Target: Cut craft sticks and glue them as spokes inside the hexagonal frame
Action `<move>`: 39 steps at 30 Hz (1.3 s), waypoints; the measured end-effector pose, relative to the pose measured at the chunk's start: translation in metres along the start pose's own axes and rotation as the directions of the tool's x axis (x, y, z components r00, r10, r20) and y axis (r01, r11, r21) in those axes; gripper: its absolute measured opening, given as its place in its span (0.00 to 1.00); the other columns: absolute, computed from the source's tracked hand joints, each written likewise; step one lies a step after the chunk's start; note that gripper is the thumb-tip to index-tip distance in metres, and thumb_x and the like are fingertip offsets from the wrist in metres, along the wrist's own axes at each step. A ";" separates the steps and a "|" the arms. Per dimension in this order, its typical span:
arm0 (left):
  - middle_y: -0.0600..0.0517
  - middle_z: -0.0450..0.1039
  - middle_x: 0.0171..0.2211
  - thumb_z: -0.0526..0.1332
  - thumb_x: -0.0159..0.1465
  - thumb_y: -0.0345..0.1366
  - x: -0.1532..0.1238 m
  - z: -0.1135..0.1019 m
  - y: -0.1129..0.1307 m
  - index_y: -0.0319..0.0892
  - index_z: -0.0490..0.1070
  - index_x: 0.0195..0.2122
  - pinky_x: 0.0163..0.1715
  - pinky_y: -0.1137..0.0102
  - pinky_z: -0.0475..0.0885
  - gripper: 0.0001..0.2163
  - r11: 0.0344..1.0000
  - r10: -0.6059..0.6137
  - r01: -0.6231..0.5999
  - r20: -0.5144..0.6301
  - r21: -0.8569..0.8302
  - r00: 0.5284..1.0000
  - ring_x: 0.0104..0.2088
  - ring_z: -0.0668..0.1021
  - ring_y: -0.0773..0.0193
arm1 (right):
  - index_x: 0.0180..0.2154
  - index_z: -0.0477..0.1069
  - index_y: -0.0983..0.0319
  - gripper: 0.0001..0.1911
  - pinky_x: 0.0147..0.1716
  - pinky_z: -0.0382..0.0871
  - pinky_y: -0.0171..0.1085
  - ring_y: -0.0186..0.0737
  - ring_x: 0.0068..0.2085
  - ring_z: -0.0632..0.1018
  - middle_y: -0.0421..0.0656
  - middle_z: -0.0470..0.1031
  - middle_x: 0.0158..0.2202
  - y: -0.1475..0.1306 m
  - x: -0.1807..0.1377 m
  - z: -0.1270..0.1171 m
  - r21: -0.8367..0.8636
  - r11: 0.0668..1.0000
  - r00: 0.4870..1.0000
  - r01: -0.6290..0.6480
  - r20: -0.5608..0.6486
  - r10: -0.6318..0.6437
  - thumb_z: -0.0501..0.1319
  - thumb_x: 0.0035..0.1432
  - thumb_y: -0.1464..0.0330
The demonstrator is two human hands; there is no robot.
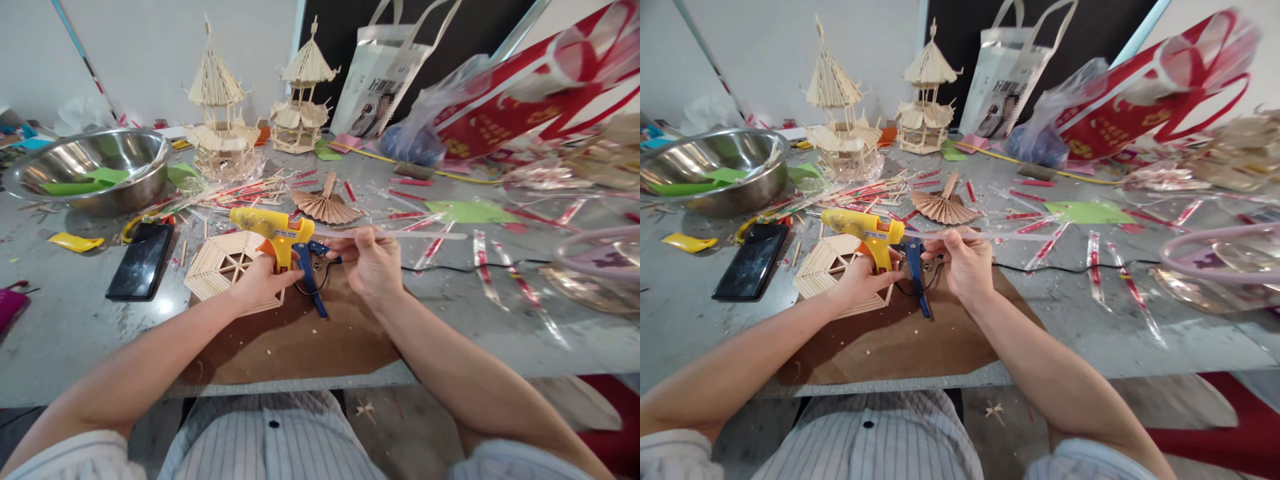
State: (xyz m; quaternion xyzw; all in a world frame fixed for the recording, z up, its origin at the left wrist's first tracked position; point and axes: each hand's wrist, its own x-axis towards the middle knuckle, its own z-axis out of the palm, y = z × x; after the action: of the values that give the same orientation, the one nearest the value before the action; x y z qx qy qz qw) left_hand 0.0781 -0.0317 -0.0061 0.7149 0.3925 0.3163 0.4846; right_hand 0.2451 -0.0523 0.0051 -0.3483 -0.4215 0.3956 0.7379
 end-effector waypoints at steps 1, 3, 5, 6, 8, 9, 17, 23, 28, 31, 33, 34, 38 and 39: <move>0.54 0.67 0.27 0.60 0.50 0.37 0.000 0.000 0.000 0.40 0.67 0.35 0.31 0.72 0.66 0.11 1.000 0.004 -0.004 -0.006 -0.005 1.000 0.30 0.70 0.68 | 0.20 0.68 0.61 0.15 0.18 0.72 0.34 0.34 0.19 0.74 0.37 0.74 0.18 0.000 0.000 0.000 -0.005 1.000 1.000 -0.011 0.006 0.011 0.65 0.38 0.56; 0.54 0.66 0.27 0.60 0.50 0.37 0.001 0.000 0.000 0.40 0.66 0.34 0.32 0.72 0.66 0.11 1.000 0.018 -0.018 -0.014 -0.015 1.000 0.30 0.69 0.68 | 0.23 0.69 0.61 0.12 0.21 0.74 0.35 0.34 0.21 0.76 0.36 0.75 0.20 -0.001 0.000 0.001 -0.009 1.000 0.999 -0.027 0.032 0.027 0.65 0.41 0.59; 0.54 0.66 0.26 0.60 0.50 0.36 0.001 0.000 0.000 0.40 0.66 0.34 0.32 0.72 0.66 0.10 0.999 0.027 -0.027 -0.013 -0.021 1.000 0.29 0.69 0.69 | 0.25 0.70 0.61 0.10 0.23 0.74 0.35 0.35 0.23 0.76 0.37 0.75 0.21 -0.002 -0.001 0.001 -0.008 1.000 0.998 -0.023 0.056 0.024 0.65 0.42 0.61; 0.54 0.66 0.26 0.60 0.51 0.36 0.001 0.000 0.000 0.40 0.66 0.34 0.32 0.72 0.66 0.10 0.999 0.029 -0.030 -0.009 -0.024 1.000 0.29 0.69 0.69 | 0.25 0.70 0.60 0.10 0.23 0.74 0.35 0.35 0.24 0.77 0.37 0.75 0.22 -0.002 -0.001 0.002 -0.008 1.000 0.998 -0.018 0.061 0.019 0.65 0.42 0.62; 0.54 0.66 0.26 0.60 0.51 0.36 0.002 -0.001 -0.001 0.40 0.66 0.34 0.32 0.72 0.66 0.10 0.999 0.032 -0.032 -0.001 -0.029 0.999 0.29 0.69 0.69 | 0.25 0.70 0.60 0.10 0.24 0.74 0.36 0.35 0.24 0.77 0.36 0.75 0.22 -0.003 0.000 0.001 -0.007 1.000 0.998 -0.014 0.064 0.015 0.65 0.42 0.62; 0.54 0.66 0.26 0.60 0.51 0.37 0.002 -0.001 -0.001 0.40 0.66 0.34 0.32 0.72 0.66 0.10 0.999 0.032 -0.032 -0.001 -0.028 1.000 0.29 0.69 0.69 | 0.25 0.70 0.60 0.10 0.24 0.74 0.36 0.35 0.24 0.77 0.36 0.75 0.22 -0.002 0.000 0.001 -0.003 1.000 0.998 -0.016 0.064 0.016 0.65 0.42 0.62; 0.54 0.67 0.25 0.60 0.50 0.40 -0.001 -0.001 0.009 0.39 0.68 0.35 0.26 0.73 0.64 0.13 0.994 -0.081 0.081 0.005 0.073 0.997 0.26 0.68 0.69 | 0.33 0.71 0.59 0.20 0.28 0.73 0.38 0.36 0.27 0.77 0.41 0.77 0.30 0.010 -0.002 -0.001 0.018 0.992 0.959 -0.123 0.259 0.114 0.63 0.41 0.53; 0.54 0.65 0.21 0.59 0.51 0.41 -0.002 0.000 0.016 0.38 0.69 0.27 0.20 0.75 0.60 0.10 0.988 -0.065 0.062 0.016 0.145 0.998 0.22 0.66 0.70 | 0.38 0.68 0.60 0.20 0.32 0.69 0.35 0.34 0.34 0.75 0.42 0.74 0.36 0.007 -0.013 0.012 -0.287 0.956 0.916 -0.063 0.363 0.170 0.65 0.41 0.60; 0.54 0.69 0.26 0.59 0.52 0.40 -0.002 0.001 0.013 0.37 0.68 0.31 0.25 0.75 0.64 0.11 0.985 0.011 -0.017 0.040 0.169 0.999 0.27 0.69 0.69 | 0.34 0.68 0.64 0.18 0.27 0.66 0.34 0.33 0.28 0.72 0.42 0.73 0.29 0.008 -0.011 0.019 -0.577 0.816 0.933 0.040 0.313 0.177 0.63 0.43 0.59; 0.53 0.70 0.28 0.58 0.52 0.39 0.000 0.002 0.011 0.36 0.68 0.31 0.28 0.75 0.66 0.11 0.985 0.044 -0.056 0.074 0.162 0.996 0.29 0.71 0.68 | 0.34 0.68 0.64 0.17 0.30 0.66 0.36 0.36 0.29 0.72 0.43 0.73 0.29 0.007 -0.009 0.021 -0.663 0.741 0.935 0.101 0.317 0.156 0.63 0.43 0.60; 0.53 0.69 0.27 0.58 0.53 0.39 0.003 0.003 0.011 0.36 0.68 0.29 0.28 0.75 0.65 0.10 0.985 0.050 -0.067 0.103 0.162 0.993 0.29 0.71 0.68 | 0.34 0.68 0.64 0.16 0.31 0.66 0.36 0.37 0.31 0.73 0.43 0.73 0.30 0.004 -0.008 0.021 -0.693 0.709 0.937 0.130 0.319 0.140 0.63 0.43 0.62; 0.53 0.69 0.26 0.58 0.52 0.40 0.005 0.004 0.010 0.36 0.68 0.29 0.27 0.75 0.65 0.11 0.985 0.044 -0.062 0.111 0.163 0.993 0.28 0.71 0.68 | 0.34 0.68 0.64 0.15 0.31 0.66 0.36 0.36 0.31 0.73 0.43 0.73 0.30 0.003 -0.008 0.022 -0.696 0.706 0.939 0.129 0.314 0.138 0.62 0.44 0.63; 0.50 0.70 0.30 0.59 0.52 0.41 0.008 0.008 0.010 0.34 0.66 0.40 0.26 0.74 0.66 0.18 0.995 0.041 -0.053 0.128 0.088 0.991 0.28 0.71 0.68 | 0.35 0.67 0.64 0.14 0.29 0.67 0.35 0.34 0.29 0.73 0.43 0.73 0.32 0.001 -0.004 0.021 -0.609 0.793 0.951 0.009 0.251 0.182 0.60 0.45 0.63; 0.49 0.70 0.31 0.59 0.52 0.41 0.008 0.009 0.010 0.34 0.64 0.44 0.27 0.73 0.66 0.20 0.996 0.050 -0.060 0.134 0.066 0.990 0.28 0.71 0.69 | 0.35 0.67 0.64 0.15 0.29 0.67 0.35 0.34 0.29 0.72 0.43 0.73 0.32 0.001 0.000 0.020 -0.568 0.822 0.954 -0.033 0.226 0.195 0.61 0.45 0.62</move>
State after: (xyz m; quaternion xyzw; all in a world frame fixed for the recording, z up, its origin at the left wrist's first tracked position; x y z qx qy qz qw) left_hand 0.0922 -0.0312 0.0012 0.7613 0.3505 0.2675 0.4754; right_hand 0.2269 -0.0482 0.0118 -0.5150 -0.5946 0.3434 0.5131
